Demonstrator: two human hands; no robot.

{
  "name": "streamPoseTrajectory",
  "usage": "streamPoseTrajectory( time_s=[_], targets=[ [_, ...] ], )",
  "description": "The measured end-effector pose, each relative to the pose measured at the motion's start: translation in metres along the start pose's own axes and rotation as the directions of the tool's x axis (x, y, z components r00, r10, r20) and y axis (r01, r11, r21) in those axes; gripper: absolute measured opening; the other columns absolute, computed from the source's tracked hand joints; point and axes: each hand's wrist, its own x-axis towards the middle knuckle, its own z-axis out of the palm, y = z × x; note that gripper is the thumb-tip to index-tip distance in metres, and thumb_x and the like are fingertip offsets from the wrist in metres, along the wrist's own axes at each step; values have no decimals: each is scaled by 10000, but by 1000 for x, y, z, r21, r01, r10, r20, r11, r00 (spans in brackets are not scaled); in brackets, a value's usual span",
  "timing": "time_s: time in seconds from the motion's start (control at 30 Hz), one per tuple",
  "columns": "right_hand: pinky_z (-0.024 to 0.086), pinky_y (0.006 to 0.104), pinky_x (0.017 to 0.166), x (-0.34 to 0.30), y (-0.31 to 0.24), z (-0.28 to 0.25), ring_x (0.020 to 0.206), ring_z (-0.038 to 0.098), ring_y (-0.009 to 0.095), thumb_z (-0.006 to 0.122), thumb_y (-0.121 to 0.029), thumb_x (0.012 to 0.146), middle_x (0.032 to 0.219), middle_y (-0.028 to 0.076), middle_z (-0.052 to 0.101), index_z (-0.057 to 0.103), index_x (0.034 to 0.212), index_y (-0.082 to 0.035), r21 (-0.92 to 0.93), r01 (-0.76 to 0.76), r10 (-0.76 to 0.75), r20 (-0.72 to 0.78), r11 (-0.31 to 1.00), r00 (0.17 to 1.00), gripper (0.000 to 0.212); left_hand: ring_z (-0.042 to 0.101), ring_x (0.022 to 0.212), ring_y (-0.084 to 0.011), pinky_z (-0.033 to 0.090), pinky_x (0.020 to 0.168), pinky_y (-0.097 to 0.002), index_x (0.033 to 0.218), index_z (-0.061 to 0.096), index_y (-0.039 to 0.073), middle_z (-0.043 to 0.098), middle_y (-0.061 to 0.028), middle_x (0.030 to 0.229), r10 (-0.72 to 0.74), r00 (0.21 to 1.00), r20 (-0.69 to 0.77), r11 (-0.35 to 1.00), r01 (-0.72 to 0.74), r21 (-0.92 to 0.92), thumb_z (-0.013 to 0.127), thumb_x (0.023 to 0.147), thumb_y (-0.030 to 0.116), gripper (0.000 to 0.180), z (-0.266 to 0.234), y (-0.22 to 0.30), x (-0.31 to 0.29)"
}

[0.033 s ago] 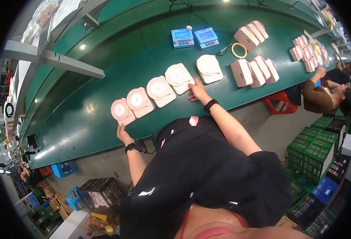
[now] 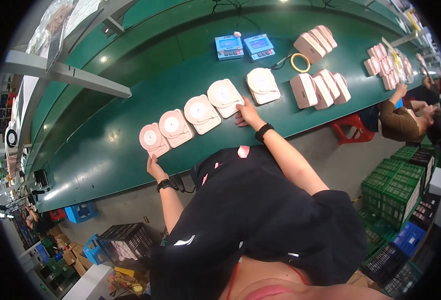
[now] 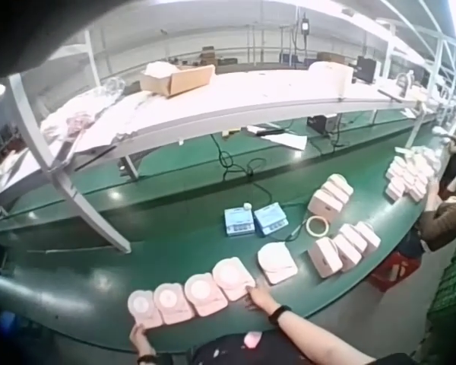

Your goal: The person picks up pink devices from a conveyor belt, places them on a testing machine, and then arranges them in a row on the work surface.

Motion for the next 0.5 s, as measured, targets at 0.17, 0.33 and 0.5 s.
streamPoseTrajectory(
  time_s=[0.17, 0.33, 0.5],
  targets=[
    [447, 295, 419, 2, 8, 1, 479, 565, 185, 514, -275, 890, 727, 98, 572, 256, 1405, -151, 111, 74, -77, 26, 991, 997, 590, 457, 764, -93, 344, 719, -248, 1114, 614, -37, 592, 9, 869, 18, 1000, 11, 1000, -18, -7, 610, 843, 140, 324, -2, -2, 2],
    [437, 285, 417, 1, 8, 0, 483, 564, 169, 527, -270, 886, 727, 83, 569, 267, 1404, -150, 22, 121, -122, 5, 992, 993, 592, 432, 727, -81, 327, 666, -229, 1112, 617, -31, 579, 30, 844, 52, 998, 28, 998, -51, -31, 608, 844, 135, 315, 0, -2, 1],
    [432, 274, 415, -3, 7, 1, 478, 558, 157, 527, -268, 887, 729, 76, 569, 263, 1406, -142, 3, 117, -117, 15, 993, 993, 595, 486, 792, -129, 391, 730, -265, 1088, 604, -86, 616, -44, 928, 48, 999, -3, 999, -48, -23, 594, 855, 107, 303, 1, 0, -2]
  ],
)
